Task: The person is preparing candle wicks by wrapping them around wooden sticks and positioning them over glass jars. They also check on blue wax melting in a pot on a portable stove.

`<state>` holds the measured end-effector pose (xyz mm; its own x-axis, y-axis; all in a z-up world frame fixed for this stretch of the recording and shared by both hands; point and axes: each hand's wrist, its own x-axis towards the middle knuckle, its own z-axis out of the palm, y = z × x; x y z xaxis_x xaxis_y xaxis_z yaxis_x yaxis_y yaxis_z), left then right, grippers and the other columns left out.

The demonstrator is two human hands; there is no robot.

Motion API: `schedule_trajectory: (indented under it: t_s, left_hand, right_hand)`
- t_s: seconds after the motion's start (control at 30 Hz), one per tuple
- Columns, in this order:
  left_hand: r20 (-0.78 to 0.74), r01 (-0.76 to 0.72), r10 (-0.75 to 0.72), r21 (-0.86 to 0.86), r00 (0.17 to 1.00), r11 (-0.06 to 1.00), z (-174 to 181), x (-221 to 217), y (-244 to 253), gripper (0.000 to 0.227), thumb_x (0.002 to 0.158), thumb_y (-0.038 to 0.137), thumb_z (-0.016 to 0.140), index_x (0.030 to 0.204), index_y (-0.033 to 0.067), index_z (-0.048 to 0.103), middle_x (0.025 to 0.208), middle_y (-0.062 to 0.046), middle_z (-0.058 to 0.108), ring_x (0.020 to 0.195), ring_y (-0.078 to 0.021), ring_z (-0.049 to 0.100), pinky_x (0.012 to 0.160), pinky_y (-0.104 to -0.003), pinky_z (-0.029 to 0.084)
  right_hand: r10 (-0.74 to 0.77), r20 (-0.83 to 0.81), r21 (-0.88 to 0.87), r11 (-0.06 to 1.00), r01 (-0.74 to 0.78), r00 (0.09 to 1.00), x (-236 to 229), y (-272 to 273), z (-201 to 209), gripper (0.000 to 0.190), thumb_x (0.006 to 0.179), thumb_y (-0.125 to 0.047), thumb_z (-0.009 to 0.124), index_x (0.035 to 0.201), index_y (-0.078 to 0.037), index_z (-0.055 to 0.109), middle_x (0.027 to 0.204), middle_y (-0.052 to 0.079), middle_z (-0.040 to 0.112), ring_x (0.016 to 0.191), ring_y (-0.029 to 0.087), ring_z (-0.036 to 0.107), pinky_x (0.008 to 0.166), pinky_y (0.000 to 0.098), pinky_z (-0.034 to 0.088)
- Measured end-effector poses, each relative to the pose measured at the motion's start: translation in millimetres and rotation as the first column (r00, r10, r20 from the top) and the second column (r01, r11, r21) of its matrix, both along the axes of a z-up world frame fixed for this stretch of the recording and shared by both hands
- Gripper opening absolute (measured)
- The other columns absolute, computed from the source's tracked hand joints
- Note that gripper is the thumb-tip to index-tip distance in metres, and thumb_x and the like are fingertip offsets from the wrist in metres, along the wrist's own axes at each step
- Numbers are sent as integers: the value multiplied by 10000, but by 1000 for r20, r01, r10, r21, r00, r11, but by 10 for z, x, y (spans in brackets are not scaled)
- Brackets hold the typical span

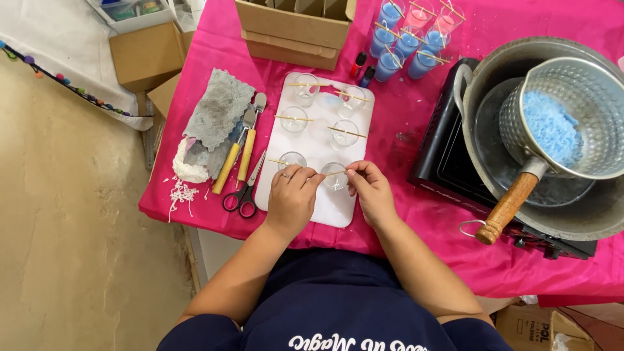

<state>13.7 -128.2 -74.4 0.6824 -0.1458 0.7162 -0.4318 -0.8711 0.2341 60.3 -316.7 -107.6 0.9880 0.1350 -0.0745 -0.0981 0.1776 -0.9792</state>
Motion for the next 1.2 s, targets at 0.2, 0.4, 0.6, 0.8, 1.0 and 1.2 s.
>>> schedule_trajectory:
  t_s: [0.2,0.4,0.6,0.8,1.0,1.2]
  left_hand:
    - [-33,2,-2,5,999,1000,46,-33,4,124,947,62,667,1004,125,757,948,-38,661,999,-243,632,840,-394,489]
    - [-62,-1,1,2,998,1000,31,-32,11,182,947,65,656,1080,148,748,955,-39,661,1011,-237,635,854,-393,490]
    - [-68,-6,5,-12,998,1000,131,-69,58,156,966,126,656,1101,155,728,977,-41,659,1040,-250,633,877,-410,489]
    - [39,-21,25,-84,999,996,306,-142,195,174,935,142,676,1102,145,727,993,-46,654,979,-277,632,845,-415,502]
    - [125,-111,129,-136,984,984,450,-274,692,217,909,99,697,1126,101,707,1067,-96,648,980,-330,625,849,-458,500]
    - [50,-340,362,-247,931,907,575,-470,1334,262,935,64,692,1189,35,634,1131,-162,584,1061,-388,573,932,-511,447]
  right_hand:
    - [0,-54,53,999,3,999,-12,-5,-63,58,981,-27,616,1027,-9,584,911,85,548,743,147,600,586,235,540]
    - [-3,-66,79,997,8,998,9,1,-99,96,985,-30,613,1074,-15,582,922,81,542,753,151,609,587,242,565]
    - [-18,-23,64,998,19,1000,-2,-4,59,157,1003,-44,604,1149,-19,552,990,80,565,829,126,589,629,222,558]
    - [-109,542,-214,941,262,833,-111,38,366,323,940,-96,728,1201,-78,538,1297,112,430,1131,209,446,898,308,423]
    - [68,766,-202,969,139,640,-318,457,678,332,876,-108,796,1101,-55,558,1228,159,406,1190,348,419,1060,417,382]
    - [312,770,-249,950,-188,556,-356,1312,1003,312,941,-159,714,1204,-60,578,1211,165,543,1187,385,563,1002,468,484]
